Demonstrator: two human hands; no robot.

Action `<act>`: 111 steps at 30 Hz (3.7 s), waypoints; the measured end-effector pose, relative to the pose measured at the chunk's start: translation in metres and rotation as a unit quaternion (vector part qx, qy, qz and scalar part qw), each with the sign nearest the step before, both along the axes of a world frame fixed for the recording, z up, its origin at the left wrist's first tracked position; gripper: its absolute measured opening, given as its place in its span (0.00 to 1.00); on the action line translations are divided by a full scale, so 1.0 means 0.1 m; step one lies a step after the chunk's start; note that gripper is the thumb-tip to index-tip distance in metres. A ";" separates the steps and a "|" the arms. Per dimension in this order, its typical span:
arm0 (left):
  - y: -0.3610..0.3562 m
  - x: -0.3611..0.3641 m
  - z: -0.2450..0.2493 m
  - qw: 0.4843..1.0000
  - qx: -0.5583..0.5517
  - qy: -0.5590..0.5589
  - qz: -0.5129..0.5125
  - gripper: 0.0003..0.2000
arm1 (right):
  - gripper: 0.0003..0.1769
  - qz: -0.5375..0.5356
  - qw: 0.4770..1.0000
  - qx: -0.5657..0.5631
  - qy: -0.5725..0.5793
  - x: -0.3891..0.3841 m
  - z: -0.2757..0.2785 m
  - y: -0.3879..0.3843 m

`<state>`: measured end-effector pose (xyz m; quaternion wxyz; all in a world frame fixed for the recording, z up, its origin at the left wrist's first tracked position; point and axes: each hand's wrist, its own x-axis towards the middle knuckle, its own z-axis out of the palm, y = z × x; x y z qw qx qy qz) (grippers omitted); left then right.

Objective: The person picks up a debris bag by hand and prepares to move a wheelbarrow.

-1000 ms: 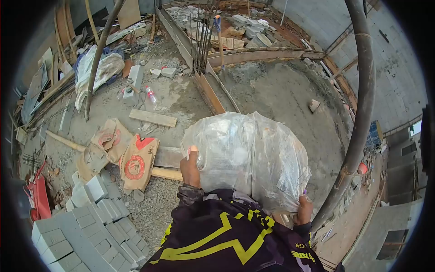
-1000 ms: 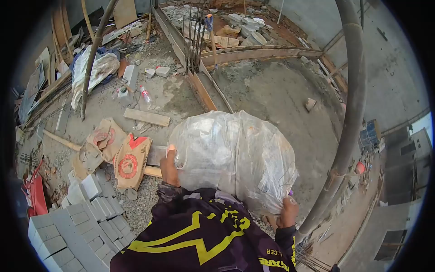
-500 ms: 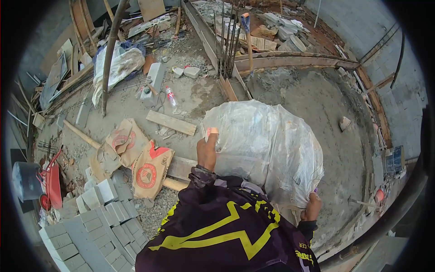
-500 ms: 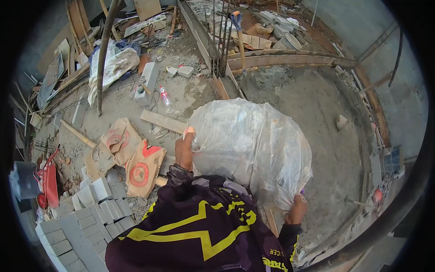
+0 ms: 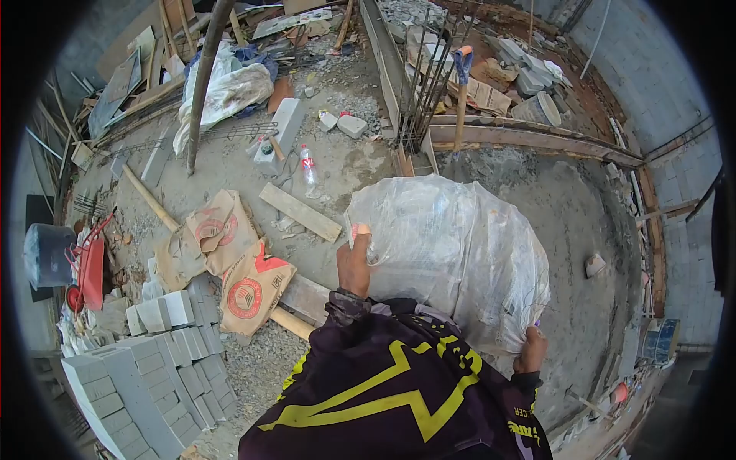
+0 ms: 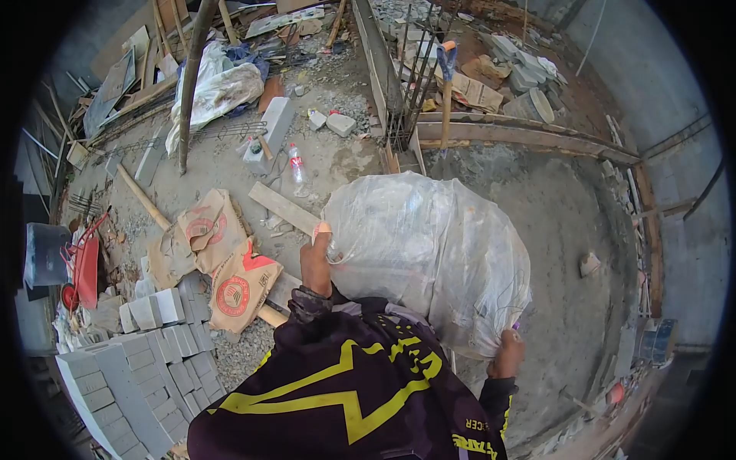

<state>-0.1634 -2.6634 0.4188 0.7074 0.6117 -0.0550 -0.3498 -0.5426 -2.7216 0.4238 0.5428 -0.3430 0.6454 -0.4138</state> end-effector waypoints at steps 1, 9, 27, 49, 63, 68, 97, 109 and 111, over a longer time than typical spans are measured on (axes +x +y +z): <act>-0.03 0.07 0.01 1.000 0.005 0.018 0.008 0.25 | 0.05 0.004 1.000 0.003 -0.007 0.12 0.01 -0.11; -0.33 0.92 -0.47 0.989 -0.028 0.102 0.106 0.24 | 0.05 0.066 0.996 -0.030 0.044 1.13 -0.14 -1.13; -0.72 3.02 -0.83 0.920 -0.134 0.060 0.363 0.17 | 0.09 0.337 0.941 -0.042 0.009 4.53 0.04 -3.13; -3.18 5.18 -0.64 0.878 -0.015 -0.023 0.477 0.25 | 0.17 0.563 0.796 -0.055 0.216 8.46 -0.46 -6.19; -4.05 7.55 -0.95 0.956 -0.044 -0.035 0.289 0.24 | 0.12 0.391 0.910 -0.136 -0.010 9.21 -0.16 -6.45; -4.67 8.28 -1.10 0.971 -0.064 -0.076 0.219 0.24 | 0.12 0.319 0.928 -0.189 -0.012 9.38 -0.27 -6.57; -11.83 10.73 -1.23 0.859 0.187 -0.224 -0.422 0.29 | 0.07 -0.393 0.915 0.091 0.010 11.57 -1.15 -9.21; -13.04 9.72 -1.78 0.609 0.173 -0.236 -0.737 0.35 | 0.17 -0.567 0.760 0.306 0.080 12.78 -1.24 -8.57; -13.21 9.56 -1.86 0.596 0.156 -0.222 -0.755 0.35 | 0.20 -0.596 0.728 0.336 0.046 13.01 -1.35 -8.39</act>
